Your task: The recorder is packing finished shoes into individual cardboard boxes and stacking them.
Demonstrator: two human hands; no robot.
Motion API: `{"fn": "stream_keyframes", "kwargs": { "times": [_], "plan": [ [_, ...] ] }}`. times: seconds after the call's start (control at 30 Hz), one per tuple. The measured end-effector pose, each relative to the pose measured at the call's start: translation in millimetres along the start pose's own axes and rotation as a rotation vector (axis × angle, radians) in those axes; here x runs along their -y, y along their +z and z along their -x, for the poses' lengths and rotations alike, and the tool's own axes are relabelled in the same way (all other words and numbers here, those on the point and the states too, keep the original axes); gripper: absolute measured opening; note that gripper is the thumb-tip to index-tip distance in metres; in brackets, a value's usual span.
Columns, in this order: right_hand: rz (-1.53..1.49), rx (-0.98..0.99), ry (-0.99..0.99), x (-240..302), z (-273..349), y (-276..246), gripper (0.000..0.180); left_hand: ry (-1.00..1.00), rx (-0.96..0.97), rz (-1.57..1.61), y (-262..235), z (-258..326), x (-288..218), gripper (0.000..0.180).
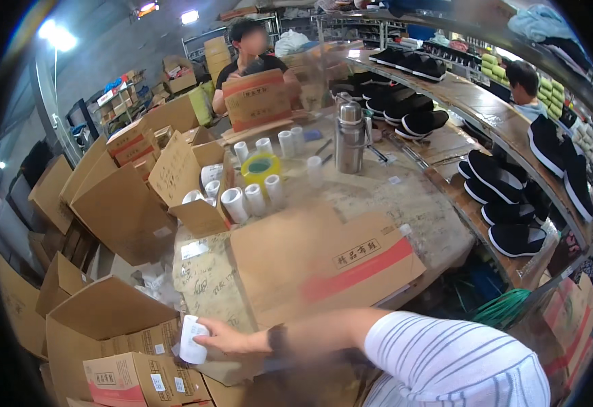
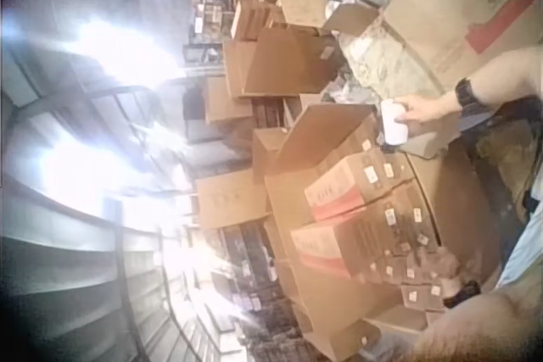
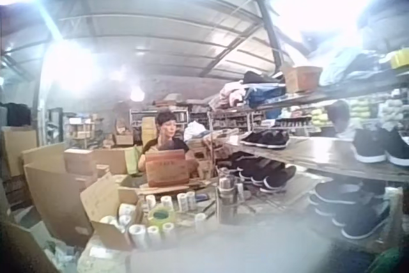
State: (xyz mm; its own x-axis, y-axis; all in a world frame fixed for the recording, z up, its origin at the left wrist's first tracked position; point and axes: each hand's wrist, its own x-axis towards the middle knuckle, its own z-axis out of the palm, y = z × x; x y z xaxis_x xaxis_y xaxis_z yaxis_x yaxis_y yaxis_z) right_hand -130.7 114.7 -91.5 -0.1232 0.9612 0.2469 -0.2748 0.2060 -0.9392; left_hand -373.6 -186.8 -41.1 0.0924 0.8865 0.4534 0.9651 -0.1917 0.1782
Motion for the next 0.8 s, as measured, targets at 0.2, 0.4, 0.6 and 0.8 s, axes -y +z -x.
{"fn": "stream_keyframes", "kwargs": {
  "times": [0.2, 0.4, 0.6, 0.8],
  "plan": [
    [0.264, -0.162, -0.37, 104, 34, -150, 0.037, 0.446, -0.015, 0.532, 50, -58, -92, 0.029],
    [1.435, -0.587, -0.484, 173, 21, -310, 0.023, 0.538, -0.011, 0.634, 75, -96, -168, 0.023],
    [1.648, -0.599, -0.134, 154, -31, -366, 0.029, 0.506, -0.001, 0.756, 81, -127, -229, 0.023],
    [1.596, -0.702, -0.293, 147, -15, -375, 0.041, 0.352, 0.123, 0.703, 115, -161, -225, 0.026]
  ]
}}
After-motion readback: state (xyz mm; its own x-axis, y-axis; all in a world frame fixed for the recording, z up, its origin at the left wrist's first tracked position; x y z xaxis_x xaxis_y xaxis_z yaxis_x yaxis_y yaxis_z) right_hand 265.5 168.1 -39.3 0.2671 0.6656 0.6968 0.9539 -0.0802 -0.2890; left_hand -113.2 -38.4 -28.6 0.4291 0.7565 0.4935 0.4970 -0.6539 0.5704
